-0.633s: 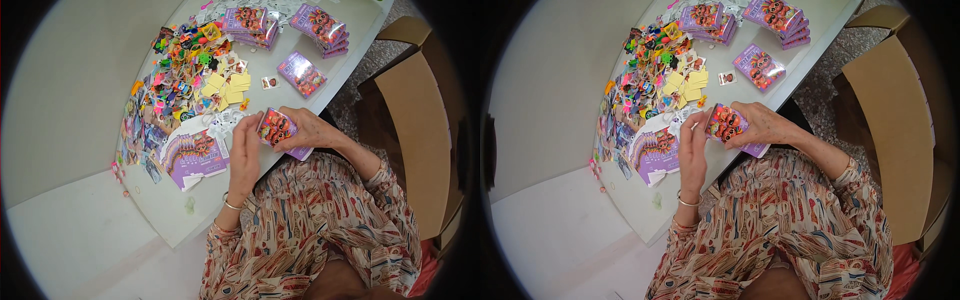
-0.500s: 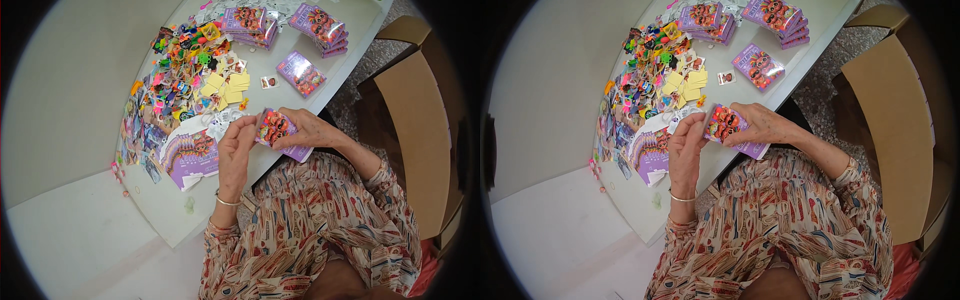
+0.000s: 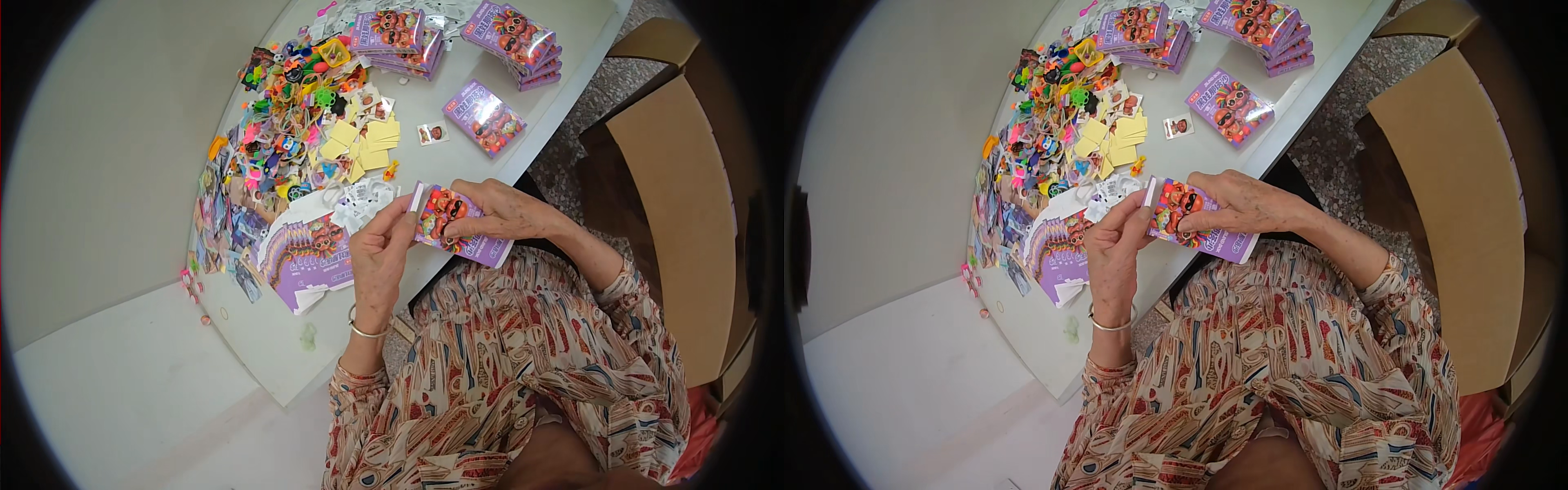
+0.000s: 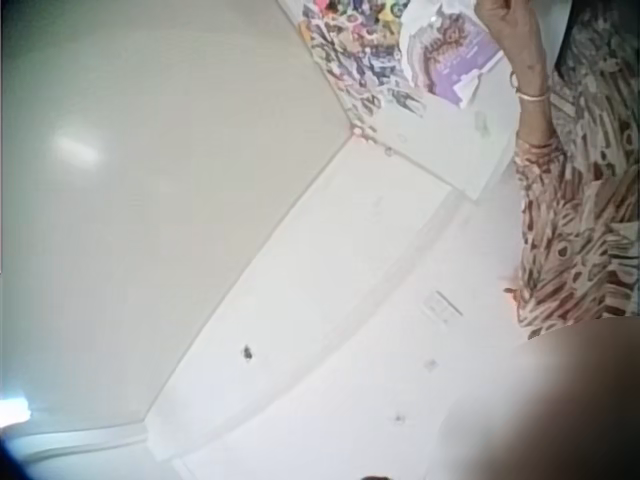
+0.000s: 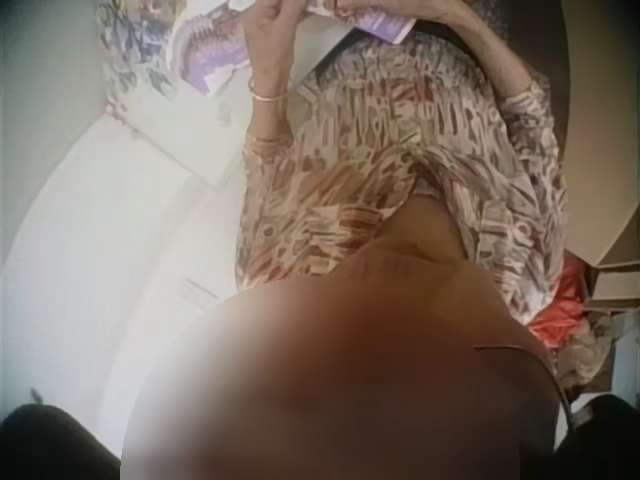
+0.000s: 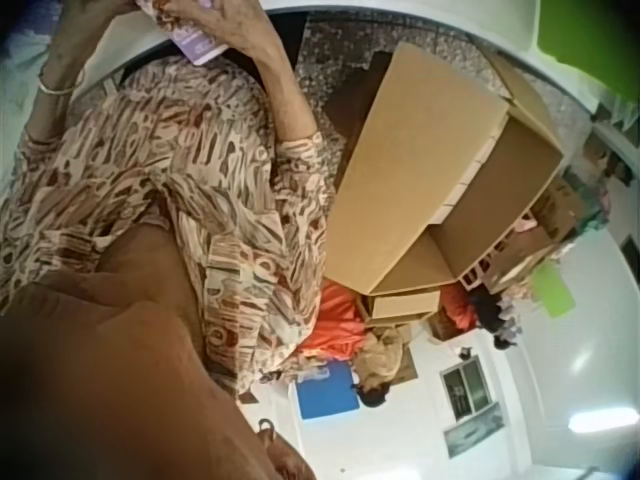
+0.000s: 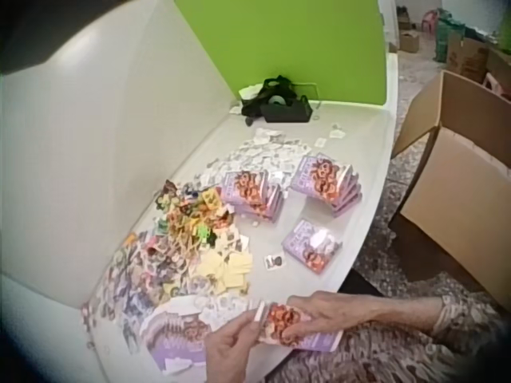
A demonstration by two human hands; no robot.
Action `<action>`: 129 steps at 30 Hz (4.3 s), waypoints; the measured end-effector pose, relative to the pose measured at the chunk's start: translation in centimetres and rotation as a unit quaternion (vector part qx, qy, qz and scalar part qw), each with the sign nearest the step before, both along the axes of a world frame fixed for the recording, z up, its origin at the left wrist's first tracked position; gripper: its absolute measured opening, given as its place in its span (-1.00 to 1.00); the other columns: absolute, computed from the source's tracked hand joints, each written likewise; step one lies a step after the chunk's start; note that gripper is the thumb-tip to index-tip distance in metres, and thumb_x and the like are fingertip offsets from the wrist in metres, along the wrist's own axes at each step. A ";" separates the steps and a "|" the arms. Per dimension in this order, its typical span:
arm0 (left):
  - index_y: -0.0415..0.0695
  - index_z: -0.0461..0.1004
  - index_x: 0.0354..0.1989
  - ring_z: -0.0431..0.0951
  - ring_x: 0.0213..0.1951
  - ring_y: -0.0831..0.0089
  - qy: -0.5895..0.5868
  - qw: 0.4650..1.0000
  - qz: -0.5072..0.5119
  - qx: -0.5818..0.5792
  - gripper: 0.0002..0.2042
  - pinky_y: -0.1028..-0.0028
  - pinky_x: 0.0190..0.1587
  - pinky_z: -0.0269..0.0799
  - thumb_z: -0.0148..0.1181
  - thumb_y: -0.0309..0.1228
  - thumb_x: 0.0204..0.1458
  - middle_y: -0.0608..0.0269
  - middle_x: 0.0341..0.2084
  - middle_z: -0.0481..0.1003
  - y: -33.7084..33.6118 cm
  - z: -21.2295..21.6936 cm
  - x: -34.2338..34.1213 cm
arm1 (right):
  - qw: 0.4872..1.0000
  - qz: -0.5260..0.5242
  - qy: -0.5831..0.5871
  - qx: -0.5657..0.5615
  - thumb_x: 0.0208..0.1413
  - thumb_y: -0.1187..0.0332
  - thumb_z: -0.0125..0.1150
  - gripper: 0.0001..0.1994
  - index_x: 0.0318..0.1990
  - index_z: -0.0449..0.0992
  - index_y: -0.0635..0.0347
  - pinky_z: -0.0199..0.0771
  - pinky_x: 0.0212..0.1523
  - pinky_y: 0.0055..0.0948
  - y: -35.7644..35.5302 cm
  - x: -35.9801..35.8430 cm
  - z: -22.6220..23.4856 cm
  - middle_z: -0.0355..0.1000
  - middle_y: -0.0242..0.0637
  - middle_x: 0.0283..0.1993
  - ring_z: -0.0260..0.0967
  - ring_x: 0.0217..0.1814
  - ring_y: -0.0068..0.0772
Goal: Sorting colorful decorative cards and placing them into small purple packaging boxes.
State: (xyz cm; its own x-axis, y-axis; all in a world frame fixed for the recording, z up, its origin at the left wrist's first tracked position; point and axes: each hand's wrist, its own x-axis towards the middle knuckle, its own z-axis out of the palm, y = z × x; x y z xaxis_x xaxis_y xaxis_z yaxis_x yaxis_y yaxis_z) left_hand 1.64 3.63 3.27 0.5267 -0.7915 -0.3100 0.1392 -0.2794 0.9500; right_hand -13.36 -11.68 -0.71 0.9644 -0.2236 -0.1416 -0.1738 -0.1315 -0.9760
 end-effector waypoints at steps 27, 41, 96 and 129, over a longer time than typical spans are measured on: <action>-0.31 0.36 0.14 0.59 -0.12 0.24 -0.349 0.937 -0.002 -0.011 -0.67 0.42 -0.11 0.46 -0.02 -0.54 0.21 -0.08 -0.07 0.53 1.1 -3.4 -4.2 | 0.999 -0.036 0.024 -0.022 0.16 -0.03 0.18 -0.52 -0.29 0.31 0.32 0.29 -0.43 -0.30 0.1 0.0 -0.7 0.39 -0.09 -0.55 0.31 -0.51 -0.36; -0.31 0.37 0.08 0.53 -0.08 0.50 0.356 0.926 0.086 -0.091 -0.69 0.44 0.01 0.47 0.10 -0.48 0.19 0.18 -0.09 0.52 1.7 -2.7 -1.5 | 0.985 -0.014 -0.151 0.082 -0.74 -0.25 0.61 0.41 0.37 -0.05 0.23 0.10 0.29 -0.13 -0.7 -3.4 -2.0 -0.01 -0.14 0.38 0.04 0.35 -0.21; -0.25 0.52 -0.09 0.53 -0.40 0.49 -0.467 0.868 -0.151 -0.071 -0.75 0.51 -0.35 0.42 0.25 -0.53 0.03 0.18 -0.34 0.54 -4.5 1.7 0.8 | 0.892 -0.183 0.027 -0.412 -0.29 -0.04 0.47 -0.07 0.16 0.22 0.44 0.42 -0.12 -0.19 2.4 -2.4 0.9 0.35 0.01 -0.11 0.35 -0.13 -0.02; -0.16 0.49 -0.37 0.31 -0.14 0.12 -0.557 0.816 -0.150 -0.041 -0.78 0.15 -0.06 0.20 0.33 -0.31 -0.11 0.16 -0.33 0.40 -10.4 -6.7 3.7 | 0.861 -0.231 0.077 -0.446 -0.26 -0.03 0.47 -0.14 0.10 0.25 0.43 0.46 -0.19 -0.26 2.4 -6.0 2.0 0.37 -0.02 -0.25 0.40 -0.18 -0.07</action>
